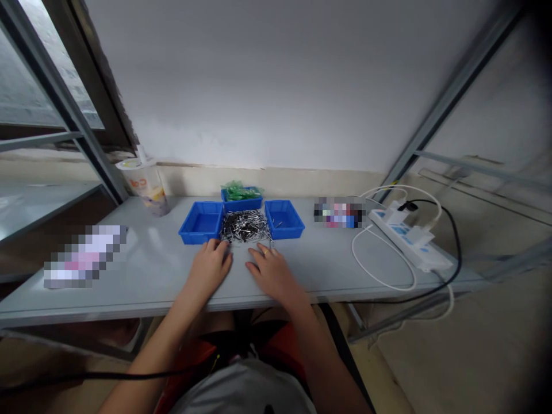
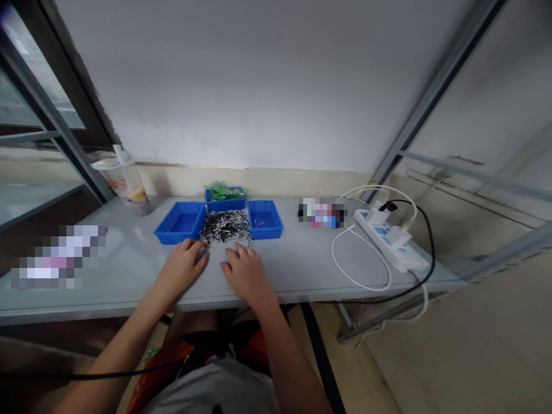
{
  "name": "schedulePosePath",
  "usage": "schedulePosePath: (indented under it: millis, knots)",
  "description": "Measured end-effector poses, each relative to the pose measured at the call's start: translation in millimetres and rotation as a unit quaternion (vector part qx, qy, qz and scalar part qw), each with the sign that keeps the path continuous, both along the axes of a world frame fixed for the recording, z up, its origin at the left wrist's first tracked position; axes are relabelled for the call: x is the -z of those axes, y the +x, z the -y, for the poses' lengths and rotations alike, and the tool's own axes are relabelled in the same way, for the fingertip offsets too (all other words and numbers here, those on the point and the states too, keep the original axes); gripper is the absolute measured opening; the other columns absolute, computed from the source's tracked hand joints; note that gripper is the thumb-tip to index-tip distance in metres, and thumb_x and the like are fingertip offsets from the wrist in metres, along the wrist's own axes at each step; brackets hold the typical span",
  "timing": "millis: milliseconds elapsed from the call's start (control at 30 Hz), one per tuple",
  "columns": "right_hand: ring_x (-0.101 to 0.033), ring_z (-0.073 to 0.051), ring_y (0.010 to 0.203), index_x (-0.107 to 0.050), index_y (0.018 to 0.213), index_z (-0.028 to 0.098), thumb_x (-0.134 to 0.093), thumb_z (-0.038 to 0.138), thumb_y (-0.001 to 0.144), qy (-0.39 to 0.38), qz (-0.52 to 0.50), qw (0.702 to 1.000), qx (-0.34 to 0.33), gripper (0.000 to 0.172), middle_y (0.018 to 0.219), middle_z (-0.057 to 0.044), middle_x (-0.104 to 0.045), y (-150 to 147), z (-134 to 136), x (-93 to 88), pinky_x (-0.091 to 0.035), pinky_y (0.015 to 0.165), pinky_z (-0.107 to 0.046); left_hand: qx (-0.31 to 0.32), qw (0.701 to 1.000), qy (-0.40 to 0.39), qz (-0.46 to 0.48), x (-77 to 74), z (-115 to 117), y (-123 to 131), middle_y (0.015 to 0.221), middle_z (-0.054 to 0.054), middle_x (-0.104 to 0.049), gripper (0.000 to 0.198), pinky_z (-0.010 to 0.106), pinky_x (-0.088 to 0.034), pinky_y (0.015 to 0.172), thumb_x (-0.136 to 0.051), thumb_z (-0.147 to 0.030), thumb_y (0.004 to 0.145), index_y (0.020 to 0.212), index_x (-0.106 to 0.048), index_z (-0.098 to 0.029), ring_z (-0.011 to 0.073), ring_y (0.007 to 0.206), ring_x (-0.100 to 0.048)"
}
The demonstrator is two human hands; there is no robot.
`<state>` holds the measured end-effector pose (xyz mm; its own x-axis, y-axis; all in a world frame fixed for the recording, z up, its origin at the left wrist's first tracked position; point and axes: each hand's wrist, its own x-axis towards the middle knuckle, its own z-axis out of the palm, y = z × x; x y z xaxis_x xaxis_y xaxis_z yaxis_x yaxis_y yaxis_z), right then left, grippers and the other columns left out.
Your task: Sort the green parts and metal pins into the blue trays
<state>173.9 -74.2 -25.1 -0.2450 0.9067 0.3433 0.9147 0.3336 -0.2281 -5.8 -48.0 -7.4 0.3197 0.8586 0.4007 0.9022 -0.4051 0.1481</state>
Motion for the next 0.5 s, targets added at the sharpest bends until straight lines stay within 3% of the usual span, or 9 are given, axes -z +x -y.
schedulePosePath:
  millis: [500]
  knots:
    - [-0.05,-0.021,0.112,-0.056,0.119,0.019,-0.049,0.035,0.088,-0.004,-0.047,0.999,-0.018,0.035,0.125,-0.009,-0.055,3,3,-0.1,-0.037,0.097,-0.037,-0.011,0.998,-0.001,-0.062,0.1,-13,2,0.086,0.014,-0.063,0.029,0.039,-0.041,0.079,-0.037,-0.02,0.088,0.089,-0.065,-0.012,0.0285,0.085,-0.056]
